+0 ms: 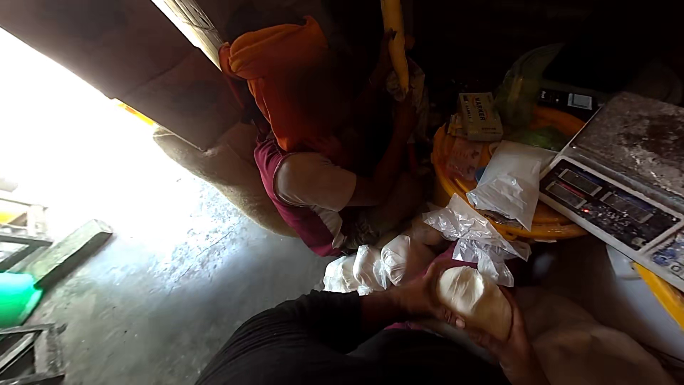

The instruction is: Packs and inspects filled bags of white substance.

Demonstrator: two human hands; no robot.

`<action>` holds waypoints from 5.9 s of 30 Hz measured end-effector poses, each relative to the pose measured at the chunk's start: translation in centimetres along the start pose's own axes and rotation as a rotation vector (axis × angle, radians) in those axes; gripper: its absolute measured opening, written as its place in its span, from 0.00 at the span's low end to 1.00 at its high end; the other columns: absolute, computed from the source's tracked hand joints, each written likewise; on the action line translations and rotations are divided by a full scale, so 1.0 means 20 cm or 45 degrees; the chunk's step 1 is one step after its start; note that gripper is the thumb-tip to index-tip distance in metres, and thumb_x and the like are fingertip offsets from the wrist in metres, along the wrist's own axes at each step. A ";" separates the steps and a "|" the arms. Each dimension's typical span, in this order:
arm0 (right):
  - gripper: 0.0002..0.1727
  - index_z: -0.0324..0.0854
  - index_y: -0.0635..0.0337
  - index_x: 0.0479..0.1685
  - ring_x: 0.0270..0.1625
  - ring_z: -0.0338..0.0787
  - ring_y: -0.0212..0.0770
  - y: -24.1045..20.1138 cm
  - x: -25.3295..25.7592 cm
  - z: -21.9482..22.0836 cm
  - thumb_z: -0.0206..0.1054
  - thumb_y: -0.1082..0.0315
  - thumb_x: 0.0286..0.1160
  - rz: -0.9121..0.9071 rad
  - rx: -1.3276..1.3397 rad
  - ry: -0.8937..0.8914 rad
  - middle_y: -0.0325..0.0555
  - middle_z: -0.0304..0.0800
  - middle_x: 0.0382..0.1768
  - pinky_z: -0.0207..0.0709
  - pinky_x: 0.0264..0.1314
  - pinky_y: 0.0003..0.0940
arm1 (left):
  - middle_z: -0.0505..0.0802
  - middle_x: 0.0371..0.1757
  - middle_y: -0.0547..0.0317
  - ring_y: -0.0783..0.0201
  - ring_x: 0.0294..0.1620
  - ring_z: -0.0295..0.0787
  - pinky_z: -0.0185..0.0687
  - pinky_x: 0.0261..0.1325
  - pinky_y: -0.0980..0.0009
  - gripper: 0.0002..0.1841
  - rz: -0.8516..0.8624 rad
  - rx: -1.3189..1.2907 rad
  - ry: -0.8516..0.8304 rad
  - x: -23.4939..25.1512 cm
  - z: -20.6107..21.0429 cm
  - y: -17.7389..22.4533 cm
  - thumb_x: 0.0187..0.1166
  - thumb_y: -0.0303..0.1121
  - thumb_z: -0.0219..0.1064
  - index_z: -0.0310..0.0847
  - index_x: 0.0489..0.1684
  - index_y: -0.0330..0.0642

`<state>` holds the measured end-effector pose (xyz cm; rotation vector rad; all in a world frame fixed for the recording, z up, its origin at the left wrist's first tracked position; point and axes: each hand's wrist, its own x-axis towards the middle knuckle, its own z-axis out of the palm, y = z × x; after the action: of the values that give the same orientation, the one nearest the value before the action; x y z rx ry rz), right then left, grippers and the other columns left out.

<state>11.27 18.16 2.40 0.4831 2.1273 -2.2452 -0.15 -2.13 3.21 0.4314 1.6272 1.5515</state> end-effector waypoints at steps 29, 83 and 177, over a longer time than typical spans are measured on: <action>0.66 0.59 0.77 0.83 0.70 0.82 0.38 0.06 0.01 0.02 0.77 0.29 0.53 -0.235 -0.443 0.138 0.68 0.76 0.73 0.76 0.74 0.33 | 0.69 0.84 0.29 0.35 0.81 0.70 0.69 0.81 0.43 0.62 -0.216 0.699 0.182 0.06 0.09 0.20 0.55 0.53 0.88 0.52 0.92 0.39; 0.64 0.45 0.61 0.91 0.67 0.86 0.45 0.01 0.07 -0.11 0.83 0.46 0.54 0.258 0.451 -0.028 0.55 0.79 0.72 0.84 0.67 0.45 | 0.89 0.59 0.34 0.42 0.61 0.86 0.74 0.69 0.38 0.29 -0.270 1.084 -0.677 0.52 0.03 0.45 0.81 0.49 0.70 0.78 0.68 0.30; 0.34 0.70 0.64 0.69 0.45 0.93 0.34 0.10 0.08 -0.19 0.76 0.66 0.57 0.109 0.238 0.233 0.42 0.91 0.46 0.91 0.47 0.34 | 0.89 0.35 0.68 0.76 0.34 0.87 0.87 0.43 0.74 0.09 0.193 -0.003 0.186 0.12 -0.25 -0.05 0.68 0.26 0.73 0.80 0.41 0.38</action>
<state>10.95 22.04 -0.12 0.7996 1.9356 -2.4486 -5.08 -3.74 1.03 0.4581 1.7377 1.7321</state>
